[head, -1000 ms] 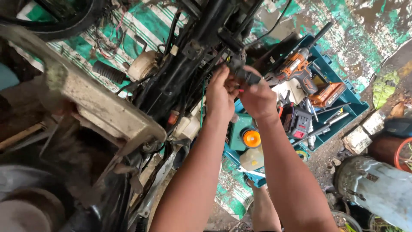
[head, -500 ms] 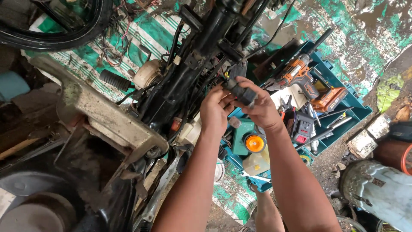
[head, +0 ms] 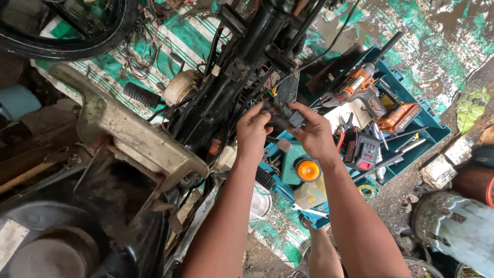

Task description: Repairing the electrical wiring and installing a horn on a motorcycle.

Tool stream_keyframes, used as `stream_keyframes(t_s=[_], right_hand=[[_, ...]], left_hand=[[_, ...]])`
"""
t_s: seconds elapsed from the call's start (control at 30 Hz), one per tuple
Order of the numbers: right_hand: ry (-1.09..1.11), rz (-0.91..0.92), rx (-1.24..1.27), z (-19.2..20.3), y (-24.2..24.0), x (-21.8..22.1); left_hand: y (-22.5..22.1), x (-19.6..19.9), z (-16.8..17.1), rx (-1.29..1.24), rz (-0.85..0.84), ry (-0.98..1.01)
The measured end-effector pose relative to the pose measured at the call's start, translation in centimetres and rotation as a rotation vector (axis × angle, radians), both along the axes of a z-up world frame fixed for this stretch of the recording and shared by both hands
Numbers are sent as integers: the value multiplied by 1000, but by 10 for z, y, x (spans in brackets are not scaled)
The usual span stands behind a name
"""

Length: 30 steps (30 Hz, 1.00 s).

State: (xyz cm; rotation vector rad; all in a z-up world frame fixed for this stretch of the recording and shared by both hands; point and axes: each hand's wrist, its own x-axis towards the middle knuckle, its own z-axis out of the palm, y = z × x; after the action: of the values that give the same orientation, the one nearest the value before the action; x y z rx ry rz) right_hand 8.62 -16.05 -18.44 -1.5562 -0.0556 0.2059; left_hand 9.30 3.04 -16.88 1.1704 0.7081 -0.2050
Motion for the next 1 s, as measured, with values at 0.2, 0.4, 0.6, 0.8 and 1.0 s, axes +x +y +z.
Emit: stream_keyframes(t_s=[0.2,0.4,0.6,0.8,1.0], right_hand=[[59,-20,47,3,5,-3],[150,96,200,26,7,0],[342,69,-234,67,36,16],[209,207,-712,53,64,33],[30,103,-947,45,79,32]], left_hand=[[14,-2,5,-270,22,50],[12,-3,18,-57,-70,22],[5,-18,3,1123,-369,-273],[16,-22,18,1002,-572,-234],[15,-19,8,975,-561,-260]])
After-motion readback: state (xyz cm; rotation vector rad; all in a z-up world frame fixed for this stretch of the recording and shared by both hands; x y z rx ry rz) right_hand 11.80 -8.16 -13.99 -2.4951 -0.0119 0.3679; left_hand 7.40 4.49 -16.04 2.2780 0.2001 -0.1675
